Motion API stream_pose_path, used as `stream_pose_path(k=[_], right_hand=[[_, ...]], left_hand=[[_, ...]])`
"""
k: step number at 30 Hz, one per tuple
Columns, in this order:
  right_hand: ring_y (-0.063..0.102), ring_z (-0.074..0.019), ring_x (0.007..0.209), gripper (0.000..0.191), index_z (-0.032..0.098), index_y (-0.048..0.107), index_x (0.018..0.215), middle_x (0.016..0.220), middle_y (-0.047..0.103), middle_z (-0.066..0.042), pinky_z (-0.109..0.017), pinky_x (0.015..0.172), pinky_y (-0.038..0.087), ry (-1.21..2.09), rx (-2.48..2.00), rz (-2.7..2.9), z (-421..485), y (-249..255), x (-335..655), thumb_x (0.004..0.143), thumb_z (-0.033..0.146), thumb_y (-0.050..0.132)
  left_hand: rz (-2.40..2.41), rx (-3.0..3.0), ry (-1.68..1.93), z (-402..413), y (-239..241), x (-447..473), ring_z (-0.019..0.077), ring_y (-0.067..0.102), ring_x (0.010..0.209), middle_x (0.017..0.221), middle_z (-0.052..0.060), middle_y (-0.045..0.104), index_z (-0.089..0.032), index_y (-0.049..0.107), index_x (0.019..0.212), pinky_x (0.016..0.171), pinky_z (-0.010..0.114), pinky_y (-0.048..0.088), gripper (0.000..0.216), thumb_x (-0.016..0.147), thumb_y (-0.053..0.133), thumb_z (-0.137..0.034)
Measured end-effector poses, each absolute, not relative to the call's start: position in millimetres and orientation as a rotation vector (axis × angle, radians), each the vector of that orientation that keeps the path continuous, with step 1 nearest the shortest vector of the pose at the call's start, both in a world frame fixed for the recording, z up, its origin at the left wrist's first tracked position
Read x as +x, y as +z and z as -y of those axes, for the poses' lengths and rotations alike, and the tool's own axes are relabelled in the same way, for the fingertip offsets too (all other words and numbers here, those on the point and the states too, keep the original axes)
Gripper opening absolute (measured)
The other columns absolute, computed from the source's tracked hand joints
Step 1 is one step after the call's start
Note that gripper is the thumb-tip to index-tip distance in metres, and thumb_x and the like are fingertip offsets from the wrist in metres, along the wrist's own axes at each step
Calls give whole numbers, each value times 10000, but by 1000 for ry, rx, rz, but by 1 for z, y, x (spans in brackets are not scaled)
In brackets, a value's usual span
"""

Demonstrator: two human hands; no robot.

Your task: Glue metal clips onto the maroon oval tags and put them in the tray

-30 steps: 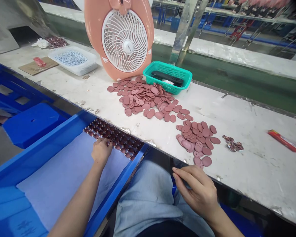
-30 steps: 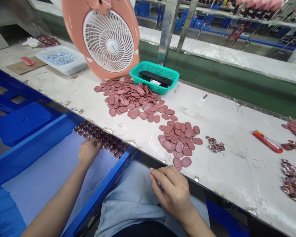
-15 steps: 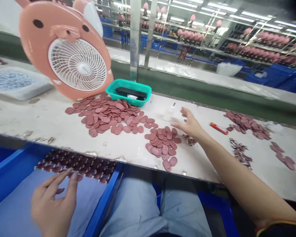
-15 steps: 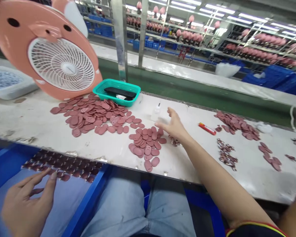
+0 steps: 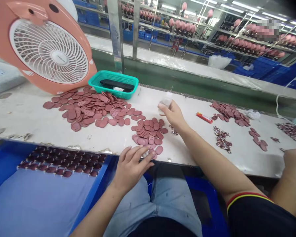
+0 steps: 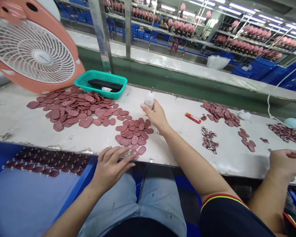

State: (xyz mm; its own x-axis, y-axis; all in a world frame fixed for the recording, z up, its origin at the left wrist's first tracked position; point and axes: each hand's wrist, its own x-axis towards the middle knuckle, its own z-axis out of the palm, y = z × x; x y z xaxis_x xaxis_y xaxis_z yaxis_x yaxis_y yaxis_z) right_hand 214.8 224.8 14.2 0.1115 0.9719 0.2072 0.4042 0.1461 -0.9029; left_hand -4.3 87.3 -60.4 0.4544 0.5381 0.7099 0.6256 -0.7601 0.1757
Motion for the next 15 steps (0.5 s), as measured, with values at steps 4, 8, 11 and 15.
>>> stream_pose_path(k=[4, 8, 11, 15], right_hand=[[518, -109, 505, 305, 199, 540, 912, 657, 567, 26, -233, 441, 422, 854, -1377, 1385, -138, 21, 209, 828, 452, 687], [464, -83, 460, 348, 176, 566, 847, 635, 551, 29, -212, 401, 380, 1295, -1321, 1330, -59, 0, 193, 782, 446, 776], [454, -81, 483, 406, 190, 551, 901, 690, 565, 25, -200, 401, 385, 1581, -1257, 1087, -29, -16, 174, 730, 445, 816], [412, -74, 459, 460, 219, 499, 923, 626, 513, 61, -174, 393, 322, 1761, -1155, 874, -22, -20, 159, 688, 437, 829]], left_hand=[[973, -2579, -1323, -76, -69, -4, 171, 708, 897, 996, -50, 808, -367, 677, 1238, 995, 342, 363, 463, 860, 723, -103], [1015, -2411, -1482, -55, -64, -11, 182, 699, 823, 912, -20, 815, -332, 692, 1259, 1011, 358, 339, 549, 779, 810, -95], [1012, -2364, -1414, -40, -56, -17, 186, 681, 802, 896, -14, 816, -298, 718, 1224, 1046, 363, 322, 472, 796, 793, -113], [1010, -2434, -1351, -22, -50, -24, 187, 666, 849, 953, -6, 807, -280, 711, 1232, 1074, 362, 325, 417, 856, 706, -103]])
